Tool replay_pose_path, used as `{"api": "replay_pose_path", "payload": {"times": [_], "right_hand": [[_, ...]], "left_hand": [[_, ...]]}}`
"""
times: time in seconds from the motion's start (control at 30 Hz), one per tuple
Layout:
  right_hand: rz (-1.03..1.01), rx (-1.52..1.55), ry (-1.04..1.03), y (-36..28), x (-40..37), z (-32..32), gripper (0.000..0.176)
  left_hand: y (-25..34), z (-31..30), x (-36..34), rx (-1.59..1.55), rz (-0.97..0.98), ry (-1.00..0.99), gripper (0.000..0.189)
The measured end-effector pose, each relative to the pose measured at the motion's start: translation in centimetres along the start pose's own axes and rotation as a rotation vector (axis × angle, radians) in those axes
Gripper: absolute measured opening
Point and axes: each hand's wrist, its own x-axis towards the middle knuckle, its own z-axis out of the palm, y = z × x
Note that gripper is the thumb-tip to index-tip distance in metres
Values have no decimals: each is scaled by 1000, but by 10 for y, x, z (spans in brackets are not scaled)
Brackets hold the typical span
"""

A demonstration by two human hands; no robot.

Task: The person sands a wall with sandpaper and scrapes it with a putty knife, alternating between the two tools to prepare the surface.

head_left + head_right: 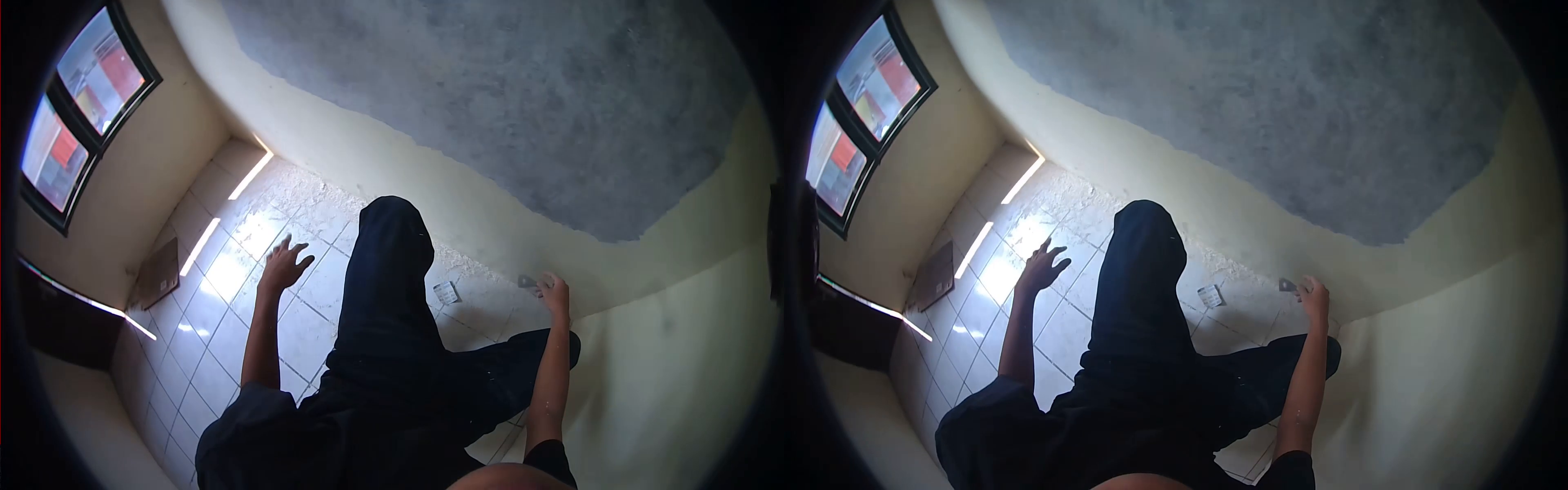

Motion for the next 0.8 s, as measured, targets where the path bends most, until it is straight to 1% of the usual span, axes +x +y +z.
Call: {"api": "replay_pose_path", "payload": {"times": [0.03,0.07,0.13,0.17,0.2,0.27,0.3,0.33,0.37,0.4,0.43,0.47,0.5,0.53,0.57,0.6,0.63,0.67,0.7,0.73,0.8], "right_hand": [[-19,72,3,-21,7,13,33],[-41,143,9,-40,16,23,32],[-31,34,-49,-58,27,54,30],[-25,-23,-82,-66,32,69,29],[-49,-122,-152,-80,38,83,29],[-102,-320,-285,-115,55,107,29],[-182,-308,-309,-133,65,118,27],[-237,-279,-310,-154,73,131,27],[-290,-249,-311,-177,78,145,26],[-344,-217,-311,-199,77,157,26],[-367,-196,-280,-222,68,168,29],[-399,-200,-262,-234,63,182,28],[-435,-196,-238,-238,60,193,28],[-462,-186,-177,-222,62,212,27],[-465,-172,-159,-194,72,233,26],[-398,-216,-226,-179,73,248,24],[-330,-340,-314,-196,66,255,24],[-513,-358,-281,-210,62,268,26],[-550,-362,-312,-220,65,284,27],[-583,-372,-348,-225,69,297,27],[-509,-289,-457,-222,68,319,27]], "left_hand": [[-44,37,-7,-274,64,17,57],[-51,45,-33,-267,-48,-45,56],[-95,102,-74,-133,-72,-133,56],[-84,98,-101,-83,-194,-249,58],[-88,113,-121,-120,-231,-319,58],[-85,140,-155,-200,-275,-369,58],[-87,166,-171,-210,-224,-342,57],[-73,170,-185,-258,-226,-360,56],[-68,186,-198,-338,-181,-354,54],[-57,192,-209,-378,-167,-403,51],[-57,223,-218,-423,-119,-468,50],[-57,253,-227,-547,-19,-506,50],[-52,263,-241,-934,-110,-439,49],[-46,286,-261,-989,-51,-140,48],[-33,276,-263,-1260,-48,-28,50],[-39,284,-262,-1167,-124,-15,52],[-43,296,-259,-1079,-241,-52,54],[-36,283,-257,-1024,-302,-56,54],[-32,274,-250,-1062,-309,-65,53],[-28,266,-247,-1105,-322,-80,53],[-24,249,-244,-1017,-348,-93,53]]}}
